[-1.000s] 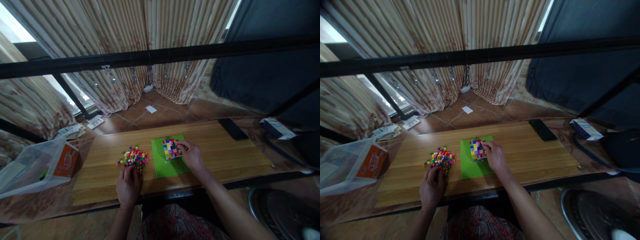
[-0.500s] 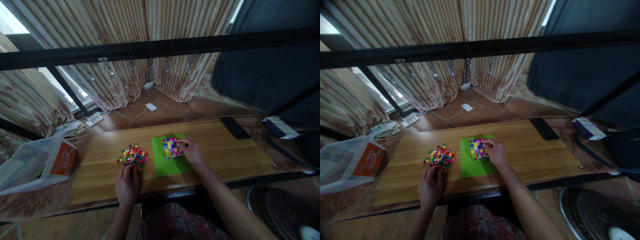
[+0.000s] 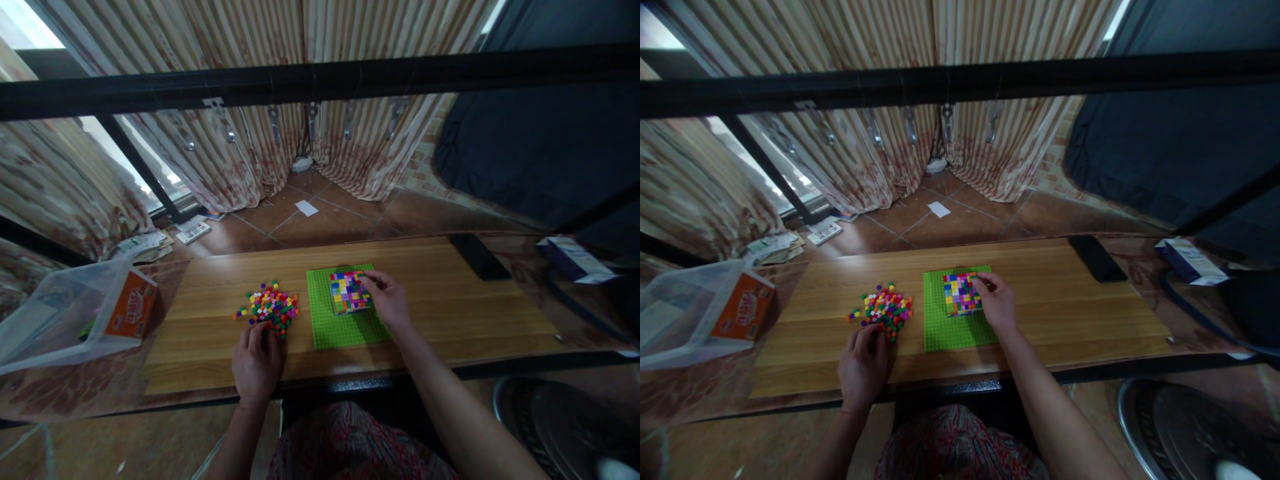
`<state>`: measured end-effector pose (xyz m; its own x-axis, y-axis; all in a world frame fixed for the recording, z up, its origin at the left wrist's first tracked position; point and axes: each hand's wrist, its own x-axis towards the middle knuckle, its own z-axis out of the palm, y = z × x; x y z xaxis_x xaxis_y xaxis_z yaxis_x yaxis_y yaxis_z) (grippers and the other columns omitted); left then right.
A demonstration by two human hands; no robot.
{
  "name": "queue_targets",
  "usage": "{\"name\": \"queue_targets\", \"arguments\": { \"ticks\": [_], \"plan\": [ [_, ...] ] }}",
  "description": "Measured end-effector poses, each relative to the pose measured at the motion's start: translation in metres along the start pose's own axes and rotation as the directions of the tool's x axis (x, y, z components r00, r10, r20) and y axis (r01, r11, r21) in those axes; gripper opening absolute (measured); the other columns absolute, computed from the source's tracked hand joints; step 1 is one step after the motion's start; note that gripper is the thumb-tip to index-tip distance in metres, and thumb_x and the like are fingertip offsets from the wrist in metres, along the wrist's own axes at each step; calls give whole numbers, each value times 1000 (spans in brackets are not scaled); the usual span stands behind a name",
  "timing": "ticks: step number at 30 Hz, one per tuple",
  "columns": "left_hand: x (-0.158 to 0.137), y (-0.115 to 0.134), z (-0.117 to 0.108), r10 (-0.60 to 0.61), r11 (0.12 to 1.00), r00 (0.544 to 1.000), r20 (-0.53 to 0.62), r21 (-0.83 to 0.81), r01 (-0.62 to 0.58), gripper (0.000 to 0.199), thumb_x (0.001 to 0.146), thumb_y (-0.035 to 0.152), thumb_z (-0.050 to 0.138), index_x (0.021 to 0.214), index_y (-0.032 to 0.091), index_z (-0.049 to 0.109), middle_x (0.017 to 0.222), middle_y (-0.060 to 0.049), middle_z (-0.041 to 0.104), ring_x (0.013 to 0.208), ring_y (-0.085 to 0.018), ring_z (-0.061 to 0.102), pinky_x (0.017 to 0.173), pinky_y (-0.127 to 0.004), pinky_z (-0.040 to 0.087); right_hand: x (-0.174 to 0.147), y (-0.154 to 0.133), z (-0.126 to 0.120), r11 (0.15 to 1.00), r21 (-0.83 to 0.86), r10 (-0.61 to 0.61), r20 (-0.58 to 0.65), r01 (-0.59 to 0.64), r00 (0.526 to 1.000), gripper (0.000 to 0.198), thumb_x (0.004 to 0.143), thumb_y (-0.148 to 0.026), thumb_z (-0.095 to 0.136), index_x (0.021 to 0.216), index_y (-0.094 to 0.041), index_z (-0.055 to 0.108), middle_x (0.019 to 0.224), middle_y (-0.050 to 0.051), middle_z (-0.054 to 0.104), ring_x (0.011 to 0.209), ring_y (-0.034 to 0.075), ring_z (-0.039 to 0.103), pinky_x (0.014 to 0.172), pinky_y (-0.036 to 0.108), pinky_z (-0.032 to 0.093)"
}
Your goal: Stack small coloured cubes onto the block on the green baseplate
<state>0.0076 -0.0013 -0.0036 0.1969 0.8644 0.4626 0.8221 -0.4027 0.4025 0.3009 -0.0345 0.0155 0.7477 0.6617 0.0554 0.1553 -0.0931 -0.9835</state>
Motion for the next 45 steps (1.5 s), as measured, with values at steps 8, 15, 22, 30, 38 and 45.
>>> {"name": "queue_targets", "arguments": {
  "ticks": [8, 15, 22, 30, 38, 45],
  "plan": [
    [1, 1, -1, -11, 1000, 1000, 15, -8, 11, 17, 90, 26, 56, 103, 19, 65, 99, -8, 68, 86, -21, 65, 75, -31, 48, 4, 2, 7, 996, 58, 67, -11, -66, 998, 44, 60, -49, 78, 89, -17, 73, 78, 5, 72, 70, 18, 64, 70, 35, 53],
    [0, 1, -1, -16, 1000, 999, 29, -6, 17, 17, 90, 25, 57, 103, 18, 65, 100, -9, 68, 89, -22, 65, 74, -31, 49, 5, 0, 6, 991, 82, 108, -11, -106, 994, 45, 56, -47, 81, 88, -16, 72, 78, 4, 72, 72, 18, 64, 72, 35, 51],
    [-1, -1, 1, -24, 1000, 999, 30, 0, 24, 19, 90, 26, 56, 105, 18, 65, 100, -9, 68, 88, -22, 65, 74, -31, 48, 8, 0, 8, 987, 106, 121, -5, -120, 993, 46, 53, -46, 82, 86, -15, 72, 77, 4, 71, 69, 17, 63, 68, 34, 51],
    [0, 0, 0, 6, 1000, 1000, 12, 21, -6, 17, 91, 25, 55, 103, 18, 65, 97, -9, 69, 86, -21, 65, 72, -31, 46, 1, -2, 3, 980, 162, 116, -1, -114, 993, 49, 53, -54, 81, 83, -17, 71, 73, 3, 71, 63, 15, 62, 61, 31, 50],
    [0, 3, -1, -11, 1000, 1000, 26, -5, 11, 17, 91, 26, 53, 103, 19, 63, 98, -8, 68, 86, -22, 64, 76, -33, 48, -17, -25, -12, 983, 177, 58, -100, -39, 993, 34, 68, -48, 73, 84, -18, 70, 71, 1, 68, 55, 11, 52, 53, 25, 43],
    [-1, 7, -3, -41, 999, 998, 48, -25, 42, 15, 92, 25, 52, 101, 20, 63, 96, -8, 68, 86, -22, 65, 76, -33, 48, -77, -57, 13, 981, 21, -193, 200, 192, 961, 21, 85, -40, 61, 89, -22, 72, 89, 5, 73, 81, 19, 66, 74, 32, 51]
  ]
}}
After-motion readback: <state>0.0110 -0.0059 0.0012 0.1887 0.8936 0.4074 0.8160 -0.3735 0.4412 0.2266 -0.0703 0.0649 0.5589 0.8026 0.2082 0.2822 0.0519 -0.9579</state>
